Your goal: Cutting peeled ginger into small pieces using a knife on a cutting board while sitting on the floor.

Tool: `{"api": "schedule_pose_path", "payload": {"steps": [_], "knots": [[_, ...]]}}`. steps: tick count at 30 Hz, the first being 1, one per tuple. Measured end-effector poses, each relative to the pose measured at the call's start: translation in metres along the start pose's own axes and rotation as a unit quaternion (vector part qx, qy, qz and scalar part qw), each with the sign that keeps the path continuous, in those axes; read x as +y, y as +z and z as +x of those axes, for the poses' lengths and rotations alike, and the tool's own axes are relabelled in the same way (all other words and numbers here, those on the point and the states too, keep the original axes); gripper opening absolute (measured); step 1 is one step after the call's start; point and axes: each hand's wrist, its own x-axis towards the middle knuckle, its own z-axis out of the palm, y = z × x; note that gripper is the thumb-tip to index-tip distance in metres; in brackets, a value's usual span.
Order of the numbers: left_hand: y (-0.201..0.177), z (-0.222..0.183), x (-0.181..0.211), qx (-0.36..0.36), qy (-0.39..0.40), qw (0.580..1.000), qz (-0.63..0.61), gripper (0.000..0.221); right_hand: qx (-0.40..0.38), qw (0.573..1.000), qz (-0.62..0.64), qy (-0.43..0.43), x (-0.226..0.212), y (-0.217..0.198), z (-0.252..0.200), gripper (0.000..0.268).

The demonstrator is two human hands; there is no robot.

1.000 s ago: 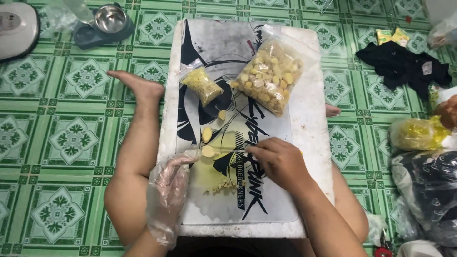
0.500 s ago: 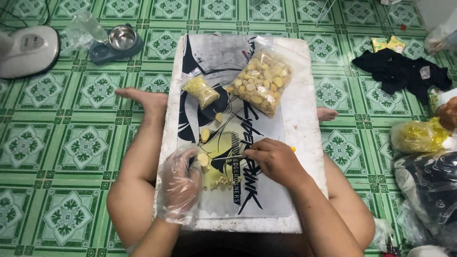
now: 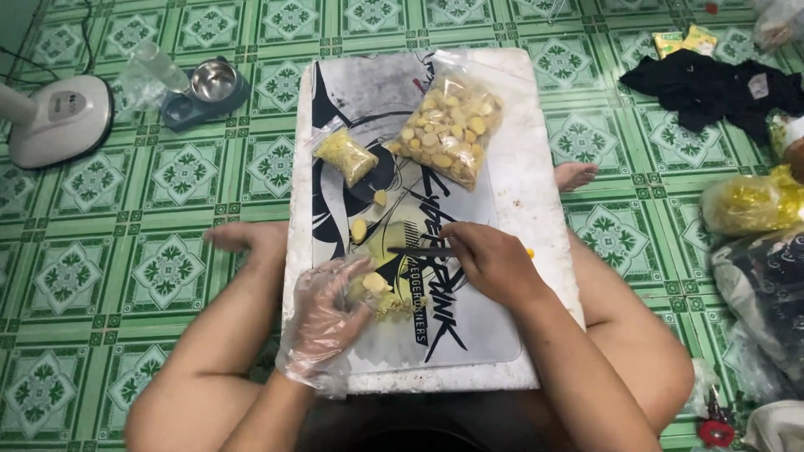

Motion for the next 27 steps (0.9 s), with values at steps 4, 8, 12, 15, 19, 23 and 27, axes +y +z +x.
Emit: {"api": "schedule_pose_path", "payload": {"steps": [4,8,12,15,19,23,27], "knots": [[0.010,0.006,-0.035,0.012,0.050,0.994,0.098,0.053,-0.054,0.998,-0.007,0.035,-0.005,-0.004,0.004,0.029],[-0.009,0.021,-0.020,-0.051,0.015,0.999,0.008,0.049,-0.063,0.997,0.004,0.038,-0.001,-0.003,0.005,0.029],[-0.016,0.030,-0.003,-0.094,-0.047,0.994,-0.026,0.050,-0.065,0.998,-0.019,0.019,0.005,-0.001,0.005,0.028],[-0.026,0.062,-0.050,-0.121,-0.044,0.987,-0.096,0.044,-0.064,0.998,0.002,0.027,0.009,-0.001,0.005,0.029],[-0.058,0.089,-0.041,0.300,-0.535,0.707,-0.351,0.095,-0.019,0.999,0.019,0.042,-0.002,-0.004,0.002,0.026],[-0.017,0.066,0.008,-0.198,-0.035,0.962,0.186,0.019,-0.011,0.996,-0.011,0.088,-0.001,0.000,0.000,0.029],[-0.033,0.078,0.040,-0.235,-0.016,0.948,0.214,0.032,-0.010,0.994,-0.023,0.105,-0.009,0.000,0.008,0.030]]}}
